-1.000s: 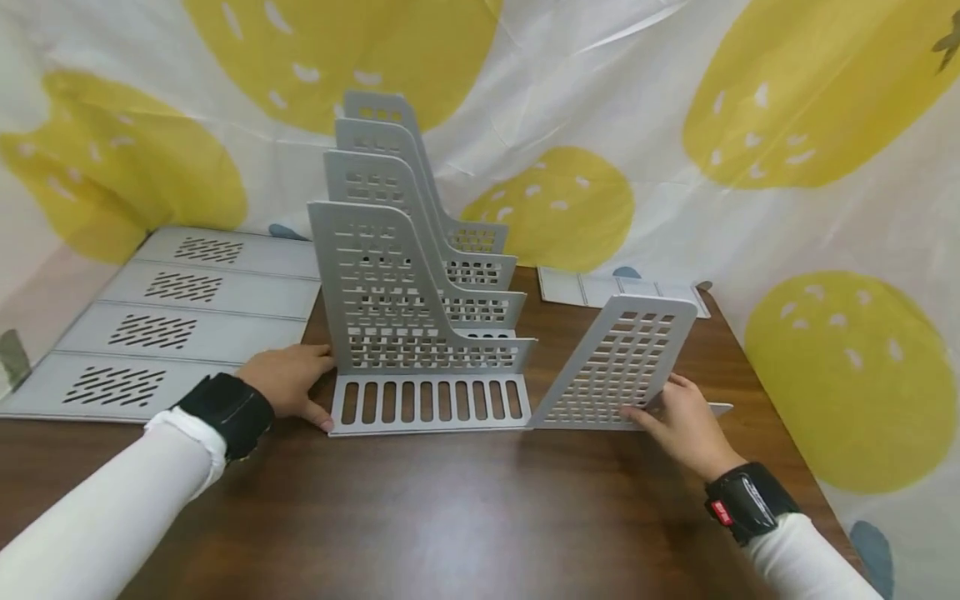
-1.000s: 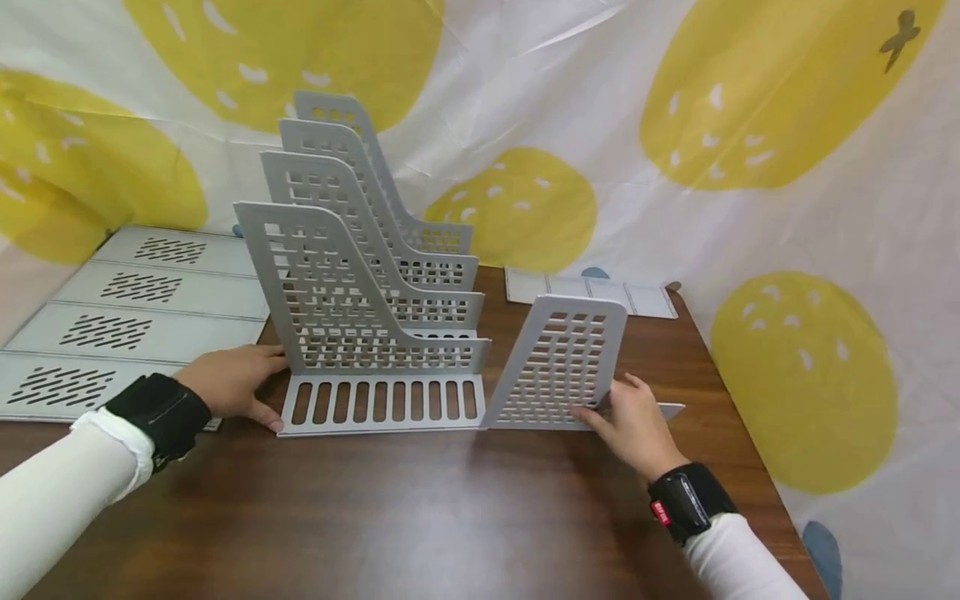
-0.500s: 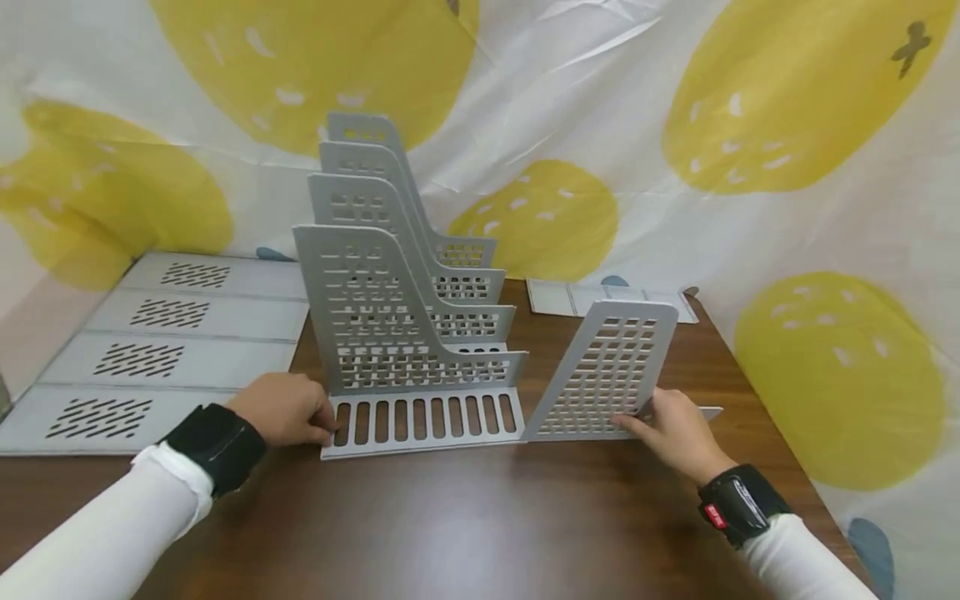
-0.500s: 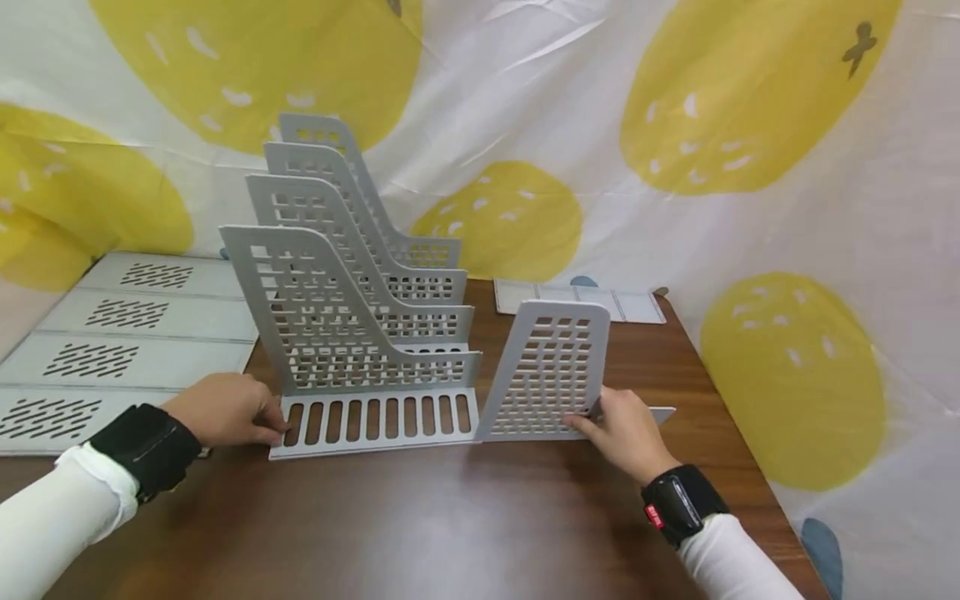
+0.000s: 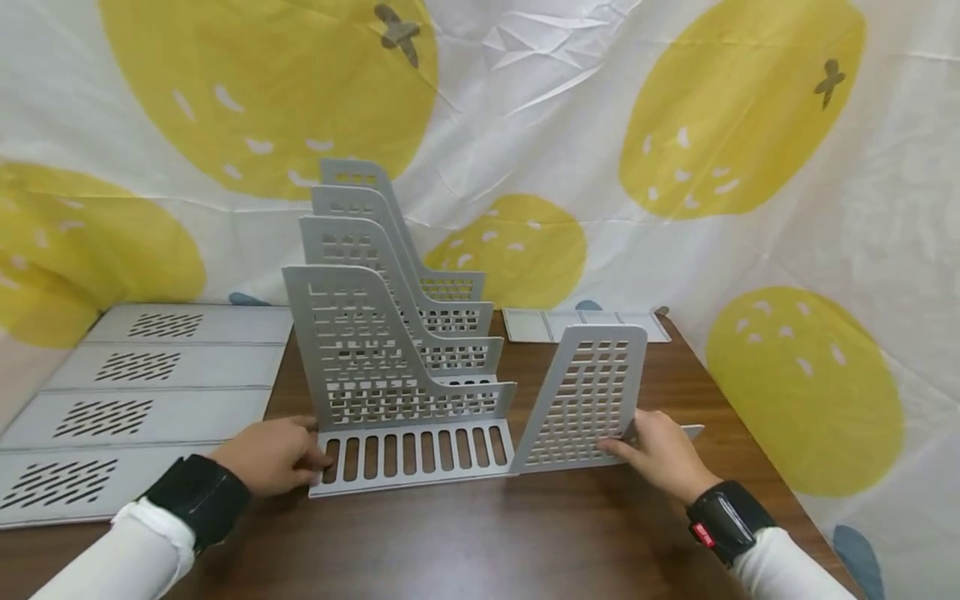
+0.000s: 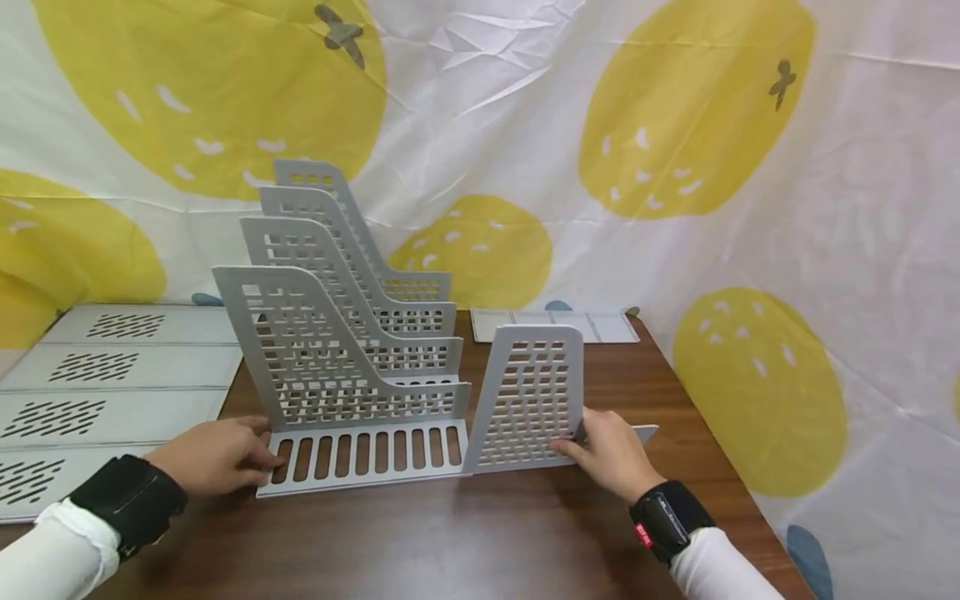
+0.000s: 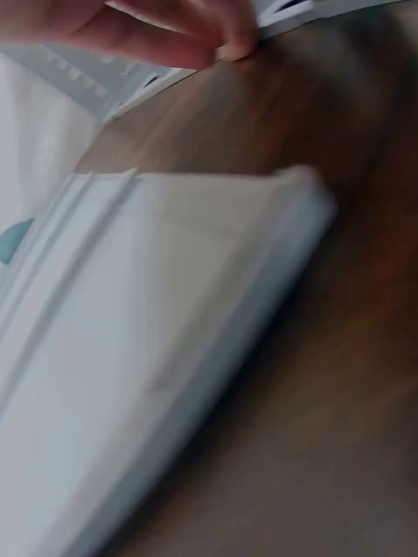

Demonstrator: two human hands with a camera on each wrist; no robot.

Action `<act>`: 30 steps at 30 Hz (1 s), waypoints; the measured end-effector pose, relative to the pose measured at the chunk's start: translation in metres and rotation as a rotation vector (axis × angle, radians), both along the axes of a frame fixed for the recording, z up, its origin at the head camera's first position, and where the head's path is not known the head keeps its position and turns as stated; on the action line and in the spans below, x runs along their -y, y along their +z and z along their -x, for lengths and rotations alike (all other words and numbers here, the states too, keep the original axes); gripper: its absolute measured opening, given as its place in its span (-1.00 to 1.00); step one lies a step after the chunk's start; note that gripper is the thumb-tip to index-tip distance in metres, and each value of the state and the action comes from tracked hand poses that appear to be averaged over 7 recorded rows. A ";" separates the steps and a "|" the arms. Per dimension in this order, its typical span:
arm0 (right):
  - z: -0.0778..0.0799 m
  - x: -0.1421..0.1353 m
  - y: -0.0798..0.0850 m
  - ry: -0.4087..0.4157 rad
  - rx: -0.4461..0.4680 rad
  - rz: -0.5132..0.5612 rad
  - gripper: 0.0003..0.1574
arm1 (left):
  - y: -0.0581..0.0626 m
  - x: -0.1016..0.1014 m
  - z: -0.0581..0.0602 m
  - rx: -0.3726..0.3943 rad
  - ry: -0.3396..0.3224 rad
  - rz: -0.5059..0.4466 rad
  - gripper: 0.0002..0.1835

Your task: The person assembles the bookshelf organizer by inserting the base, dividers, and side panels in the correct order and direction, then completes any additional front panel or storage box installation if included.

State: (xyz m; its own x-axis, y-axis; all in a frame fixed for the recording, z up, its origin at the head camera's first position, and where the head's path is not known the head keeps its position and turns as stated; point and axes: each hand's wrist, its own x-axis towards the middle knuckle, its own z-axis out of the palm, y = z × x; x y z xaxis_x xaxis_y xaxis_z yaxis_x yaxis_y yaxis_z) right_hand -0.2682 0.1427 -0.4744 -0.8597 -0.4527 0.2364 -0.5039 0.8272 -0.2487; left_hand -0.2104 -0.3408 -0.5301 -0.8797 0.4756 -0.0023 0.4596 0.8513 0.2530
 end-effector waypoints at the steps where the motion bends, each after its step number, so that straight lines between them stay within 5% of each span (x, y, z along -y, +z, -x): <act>1: -0.001 0.000 0.000 -0.002 0.010 0.002 -0.68 | 0.001 0.002 0.001 0.012 -0.017 0.007 -0.82; 7: -0.002 -0.004 -0.002 -0.010 0.026 -0.009 -0.68 | -0.004 0.006 0.004 -0.098 -0.177 0.027 -0.78; 11: 0.001 -0.006 -0.001 -0.012 0.003 -0.008 -0.70 | -0.007 0.002 0.008 -0.205 -0.145 0.021 -0.85; 15: 0.002 -0.003 -0.003 -0.012 0.004 -0.008 -0.70 | -0.004 0.000 0.012 -0.142 -0.080 0.039 -0.84; 20: 0.000 0.003 -0.004 -0.024 -0.015 -0.003 -0.66 | 0.004 0.004 0.018 -0.015 -0.136 0.050 -0.83; 30: -0.003 0.035 -0.008 -0.006 -0.014 0.027 -0.63 | 0.003 0.009 0.022 -0.010 -0.198 0.052 -0.88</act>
State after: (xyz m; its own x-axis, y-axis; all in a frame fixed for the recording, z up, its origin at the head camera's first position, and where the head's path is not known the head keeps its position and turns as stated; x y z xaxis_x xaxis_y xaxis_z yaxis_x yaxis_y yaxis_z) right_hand -0.2652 0.1080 -0.4823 -0.8589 -0.4408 0.2606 -0.5025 0.8234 -0.2634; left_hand -0.2325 -0.3500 -0.5270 -0.7693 0.6385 -0.0235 0.6213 0.7561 0.2058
